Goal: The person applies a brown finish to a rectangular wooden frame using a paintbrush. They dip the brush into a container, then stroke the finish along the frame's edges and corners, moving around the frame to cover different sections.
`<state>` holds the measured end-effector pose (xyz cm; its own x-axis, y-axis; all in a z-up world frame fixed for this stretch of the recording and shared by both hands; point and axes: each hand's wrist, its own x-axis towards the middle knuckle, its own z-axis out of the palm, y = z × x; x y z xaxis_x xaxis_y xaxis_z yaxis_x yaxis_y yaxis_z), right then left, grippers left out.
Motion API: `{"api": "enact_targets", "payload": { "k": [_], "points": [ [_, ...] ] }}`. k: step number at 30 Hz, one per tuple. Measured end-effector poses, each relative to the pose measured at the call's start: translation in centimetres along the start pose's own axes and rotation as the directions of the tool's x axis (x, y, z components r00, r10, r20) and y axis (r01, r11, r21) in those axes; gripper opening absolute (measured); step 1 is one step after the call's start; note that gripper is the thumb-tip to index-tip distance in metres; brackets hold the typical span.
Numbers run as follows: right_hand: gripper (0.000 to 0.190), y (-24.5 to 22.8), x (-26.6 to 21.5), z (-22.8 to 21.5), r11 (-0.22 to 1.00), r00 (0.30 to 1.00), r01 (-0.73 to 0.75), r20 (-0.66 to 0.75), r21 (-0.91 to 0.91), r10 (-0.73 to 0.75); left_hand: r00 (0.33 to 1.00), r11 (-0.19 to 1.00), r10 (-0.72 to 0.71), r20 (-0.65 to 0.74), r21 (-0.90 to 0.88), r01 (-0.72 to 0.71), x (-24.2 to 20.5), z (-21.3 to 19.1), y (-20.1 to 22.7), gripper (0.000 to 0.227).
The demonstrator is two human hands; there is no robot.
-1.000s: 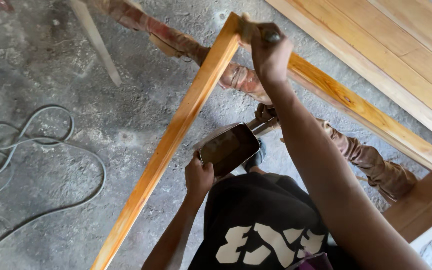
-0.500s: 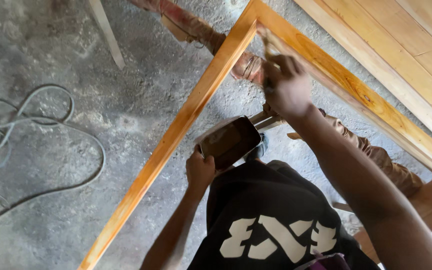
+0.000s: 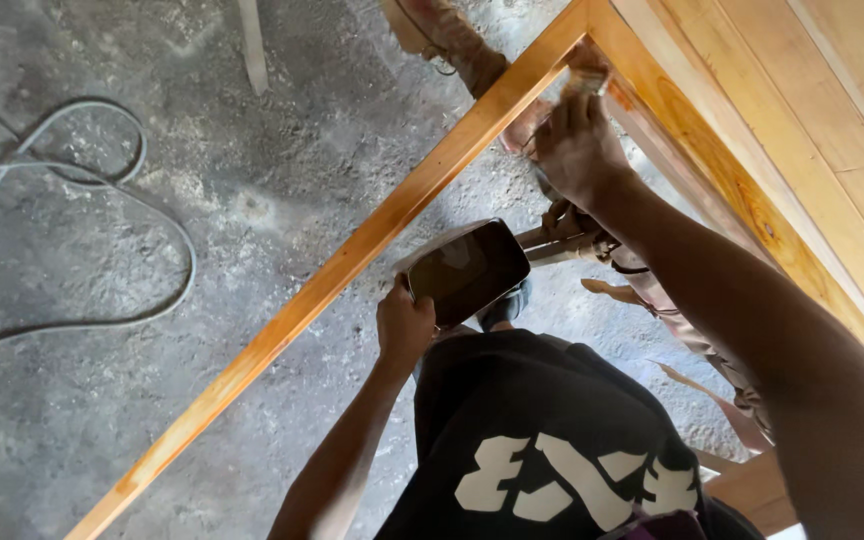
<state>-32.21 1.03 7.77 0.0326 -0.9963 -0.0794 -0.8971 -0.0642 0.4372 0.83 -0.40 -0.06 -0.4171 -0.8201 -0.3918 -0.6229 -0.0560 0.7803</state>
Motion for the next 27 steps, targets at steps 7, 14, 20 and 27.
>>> {"api": "enact_targets", "payload": {
  "k": [7,14,20,27],
  "points": [
    [0.036,-2.1,-0.1,-0.6,0.957,0.943,0.227,0.284,-0.18,-0.171,0.997,0.997,-0.07,0.017,0.04,0.07,-2.0,-0.5,-0.6,0.042],
    [0.027,-0.8,-5.6,-4.7,0.867,0.793,0.395,0.589,-0.302,-0.156,0.982,0.985,-0.171,0.074,-0.008,0.172,-2.0,-1.9,-0.9,0.044],
    [0.028,-3.5,-11.6,-2.5,0.961,0.816,0.264,0.55,-0.085,-0.176,0.987,0.987,-0.16,0.032,-0.022,0.161,-2.6,-1.7,-2.3,0.04],
    [0.061,-1.9,1.3,1.6,0.995,0.897,0.074,0.44,-0.073,-0.034,0.996,0.996,-0.084,0.04,0.036,0.082,-2.8,-1.4,-4.1,0.037]
  ]
}}
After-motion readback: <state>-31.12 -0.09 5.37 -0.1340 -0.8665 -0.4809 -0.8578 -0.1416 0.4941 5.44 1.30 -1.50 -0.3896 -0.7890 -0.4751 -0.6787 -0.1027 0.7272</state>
